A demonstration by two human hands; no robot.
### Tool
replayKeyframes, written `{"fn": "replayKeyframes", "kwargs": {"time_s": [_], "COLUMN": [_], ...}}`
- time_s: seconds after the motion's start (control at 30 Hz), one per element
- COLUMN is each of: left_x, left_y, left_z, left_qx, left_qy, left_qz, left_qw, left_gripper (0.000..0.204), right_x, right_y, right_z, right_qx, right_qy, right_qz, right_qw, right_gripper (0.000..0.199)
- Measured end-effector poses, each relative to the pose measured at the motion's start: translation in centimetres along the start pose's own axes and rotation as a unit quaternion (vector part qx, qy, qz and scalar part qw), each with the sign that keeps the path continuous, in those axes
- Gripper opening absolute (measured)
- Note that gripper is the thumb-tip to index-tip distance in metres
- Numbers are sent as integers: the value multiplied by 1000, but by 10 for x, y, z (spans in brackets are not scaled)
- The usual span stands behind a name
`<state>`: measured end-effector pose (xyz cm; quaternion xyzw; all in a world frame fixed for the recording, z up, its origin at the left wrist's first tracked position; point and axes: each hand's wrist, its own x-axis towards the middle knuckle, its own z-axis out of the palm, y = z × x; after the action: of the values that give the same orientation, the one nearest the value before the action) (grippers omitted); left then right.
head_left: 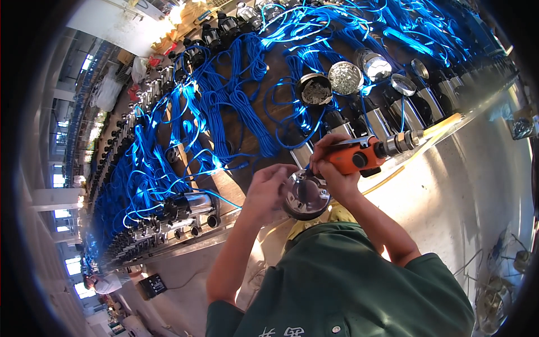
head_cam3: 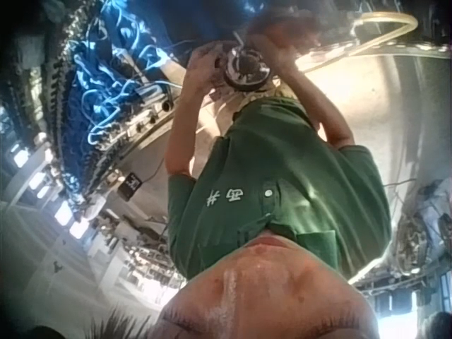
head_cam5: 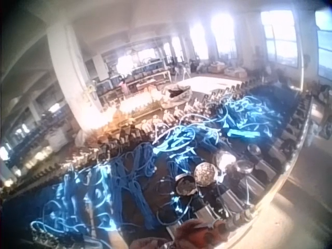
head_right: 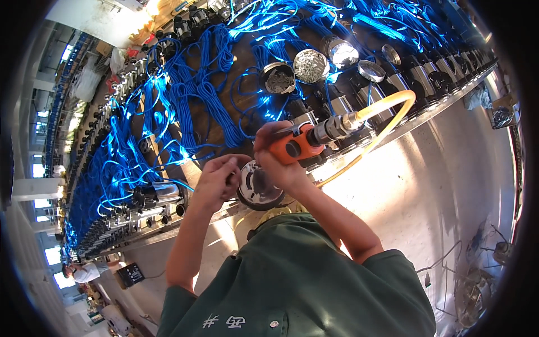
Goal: The person is using an air-powered screwdriver to fasten a metal plate to a cylindrical metal component. The person picks up small screws from a container and secures them into holes on the plate.
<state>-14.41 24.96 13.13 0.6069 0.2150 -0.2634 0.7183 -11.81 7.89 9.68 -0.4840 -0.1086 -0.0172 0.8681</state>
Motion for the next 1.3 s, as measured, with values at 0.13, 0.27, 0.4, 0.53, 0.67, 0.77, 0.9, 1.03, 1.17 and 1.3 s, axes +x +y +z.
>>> {"fn": "replayKeyframes", "kwargs": {"time_s": [0.13, 0.27, 0.4, 0.53, 0.67, 0.77, 0.9, 1.03, 1.17, 1.3], "left_x": [-10, -13, -22, -27, -29, -28, -26, -27, -27, -30], "left_y": [-12, -34, -41, -41, -44, -45, -58, -59, -61, -57], "left_z": [-29, -33, -28, -26, -19, -15, -15, -7, -6, 1], "left_qx": [-155, -190, -192, -159, -147, -173, -246, -243, -241, -233], "left_qy": [40, 68, 57, 54, 82, 56, -15, -43, -88, -75], "left_qz": [52, 85, 134, 162, 174, 165, 118, 97, 109, 103], "left_qw": [986, 976, 971, 972, 970, 969, 962, 964, 960, 964], "left_gripper": [27, 27, 19, 14, 18, 22, 24, 21, 20, 22], "right_x": [4, 10, 16, 12, 3, -2, -8, -13, -15, -18], "right_y": [0, -4, 2, -4, -32, -44, -48, -50, -54, -53], "right_z": [2, 20, 14, 22, 29, 35, 39, 35, 29, 26], "right_qx": [17, 7, -13, 27, 89, 140, 159, 171, 196, 207], "right_qy": [-14, 3, -9, 12, 14, 19, 40, 45, 44, 68], "right_qz": [3, 28, 28, 13, -18, -49, -69, -57, -37, -21], "right_qw": [1000, 1000, 999, 999, 996, 989, 984, 983, 979, 976], "right_gripper": [27, 12, 16, 30, 40, 38, 36, 36, 35, 35]}}
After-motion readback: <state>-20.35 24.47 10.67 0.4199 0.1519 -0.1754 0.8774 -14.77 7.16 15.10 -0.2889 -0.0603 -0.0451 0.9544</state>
